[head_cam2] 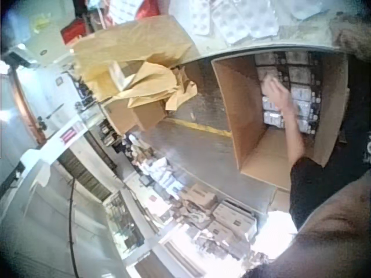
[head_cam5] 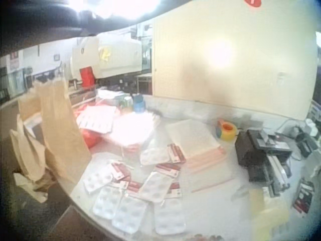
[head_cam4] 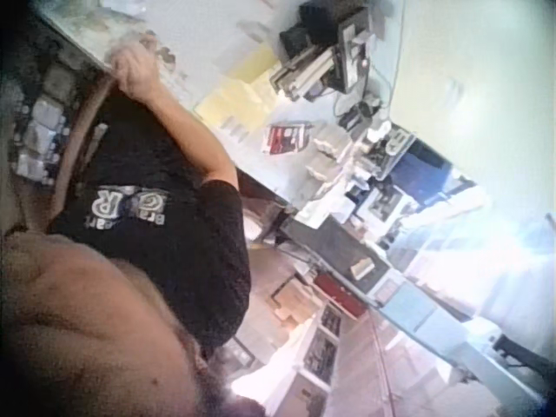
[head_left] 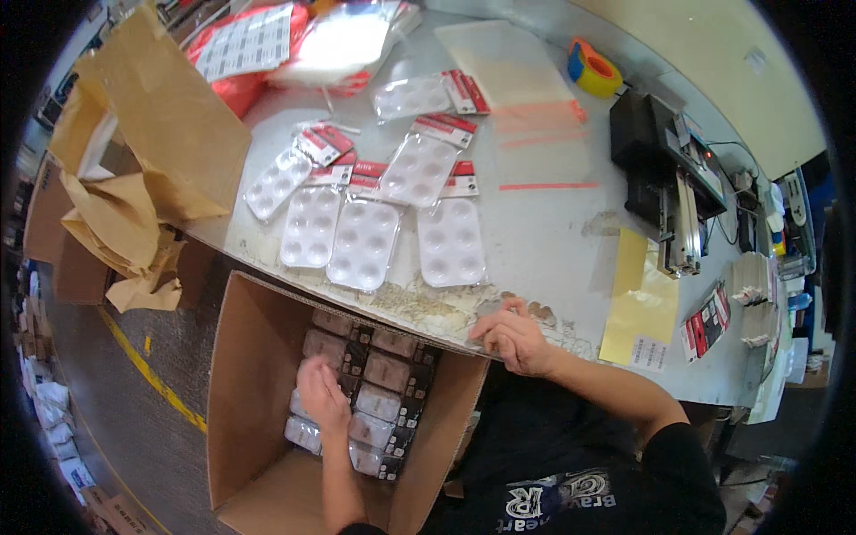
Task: The person repeatedly picks plastic mixing palettes and red header cards, inserts the palettes into clear plastic bags, and seals them using a heat-sealing machine. The sealed packages are stacked on the table and placed into a cardboard box.
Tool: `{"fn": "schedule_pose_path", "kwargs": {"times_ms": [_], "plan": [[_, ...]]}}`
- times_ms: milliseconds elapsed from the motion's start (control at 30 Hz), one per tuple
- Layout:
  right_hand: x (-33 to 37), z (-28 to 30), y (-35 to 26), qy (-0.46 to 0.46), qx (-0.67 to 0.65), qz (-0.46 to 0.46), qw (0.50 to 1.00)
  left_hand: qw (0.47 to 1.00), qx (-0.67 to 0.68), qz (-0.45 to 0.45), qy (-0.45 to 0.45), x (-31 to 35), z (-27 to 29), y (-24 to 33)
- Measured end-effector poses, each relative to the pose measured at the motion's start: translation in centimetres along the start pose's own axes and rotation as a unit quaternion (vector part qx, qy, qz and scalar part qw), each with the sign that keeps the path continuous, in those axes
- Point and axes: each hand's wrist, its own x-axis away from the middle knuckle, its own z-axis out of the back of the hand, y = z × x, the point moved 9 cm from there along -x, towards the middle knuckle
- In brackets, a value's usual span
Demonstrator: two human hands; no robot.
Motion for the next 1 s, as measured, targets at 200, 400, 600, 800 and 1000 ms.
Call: {"fn": "schedule_pose_path", "kwargs": {"times_ms": [200,400,600,800,1000], "plan": [[1.4,2.4,-1.3,0.105,-0.015,-0.031,0.994,0.966,-0.007,-0.256,-0.046,-14.0,-4.9,23.3],[12.8,12.5,-3.9,0.178,0.168,-0.137,0.96,0.935,-0.144,-0.278,-0.168,-15.4,-15.1,26.6],[40.8,21.4,-14.0,0.424,0.317,-0.539,0.655,0.85,-0.336,-0.349,-0.209,-18.6,-16.2,20.9],[62.9,12.0,-38.2,0.439,0.391,-0.777,0.225,0.822,-0.036,-0.545,-0.159,-9.3,-16.2,33.8],[75.7,-15.1,-45.2,0.401,-0.004,-0.916,0.005,0.742,-0.03,-0.66,-0.115,0.0,-15.2,45.8]]}}
